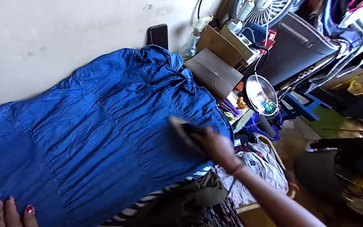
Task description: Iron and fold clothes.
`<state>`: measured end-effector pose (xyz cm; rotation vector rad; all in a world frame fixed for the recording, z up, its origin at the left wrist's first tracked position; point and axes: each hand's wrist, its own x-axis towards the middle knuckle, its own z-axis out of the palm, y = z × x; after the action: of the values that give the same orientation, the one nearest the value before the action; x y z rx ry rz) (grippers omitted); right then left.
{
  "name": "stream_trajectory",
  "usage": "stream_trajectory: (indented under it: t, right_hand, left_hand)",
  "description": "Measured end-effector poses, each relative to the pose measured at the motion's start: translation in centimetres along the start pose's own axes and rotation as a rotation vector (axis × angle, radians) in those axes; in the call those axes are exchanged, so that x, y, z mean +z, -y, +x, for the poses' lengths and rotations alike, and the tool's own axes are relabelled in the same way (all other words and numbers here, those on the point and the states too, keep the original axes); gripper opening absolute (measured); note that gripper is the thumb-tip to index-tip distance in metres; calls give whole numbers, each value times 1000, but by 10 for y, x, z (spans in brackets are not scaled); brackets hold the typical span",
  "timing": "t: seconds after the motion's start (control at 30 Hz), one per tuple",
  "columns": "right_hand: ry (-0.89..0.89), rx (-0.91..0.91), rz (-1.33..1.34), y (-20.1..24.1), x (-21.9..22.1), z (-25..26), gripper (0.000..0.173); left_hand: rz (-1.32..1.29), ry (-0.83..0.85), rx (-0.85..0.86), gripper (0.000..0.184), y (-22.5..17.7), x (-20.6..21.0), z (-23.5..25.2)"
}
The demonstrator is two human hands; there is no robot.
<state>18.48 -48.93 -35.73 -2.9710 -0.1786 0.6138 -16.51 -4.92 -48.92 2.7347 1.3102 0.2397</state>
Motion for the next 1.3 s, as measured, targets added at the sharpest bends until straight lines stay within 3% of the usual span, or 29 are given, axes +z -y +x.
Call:
stream_trajectory:
  t: [0.07,0.13,0.2,0.3,0.37,0.43,0.5,0.6,0.67,0.73,0.87,0.97,1.03,1.2,1.3]
  right_hand:
    - [-32,98,69,-47,-15,26,69]
    - [44,30,114,-41,-20,25,66]
    - [151,-161,73,15,-12,4,64]
    - [267,-551,-21,133,16,-28,61]
    - [270,-731,-31,191,26,-23,58]
    - [232,-719,-49,214,13,4,57]
    - [128,-554,-59,194,-13,51,57]
    - [-67,-246,-24,108,-44,123,62]
    - [-61,-107,40,57,-53,141,66]
    - [21,-122,45,44,-46,113,68]
    - [273,-369,-52,115,-15,35,65]
    - [245,-570,-40,135,10,12,59]
    - [208,-459,-42,109,5,17,59]
    - [-52,138,44,-29,-35,68,67]
    - [-23,134,51,-36,-43,75,66]
  left_hand:
    - [-28,-11,9,61,-7,-14,5]
    - [-88,-1,48,59,-35,-39,23]
    - [-211,-37,220,55,-75,-47,49]
    - [-254,-67,454,59,-114,-14,101]
    - [-174,-19,394,66,-100,13,129]
    - [-125,-3,302,67,-73,18,144]
    - [-110,-3,275,66,-59,19,148]
    - [-117,-32,257,66,-58,23,143]
    - [-111,-54,252,65,-59,26,143]
    - [-100,-54,254,65,-60,26,143]
    - [-111,-42,260,67,-57,28,143]
    - [-100,11,291,65,-53,17,142]
    - [-95,27,293,63,-56,12,142]
    - [-57,44,267,62,-61,6,140]
    - [-33,36,243,61,-68,3,140]
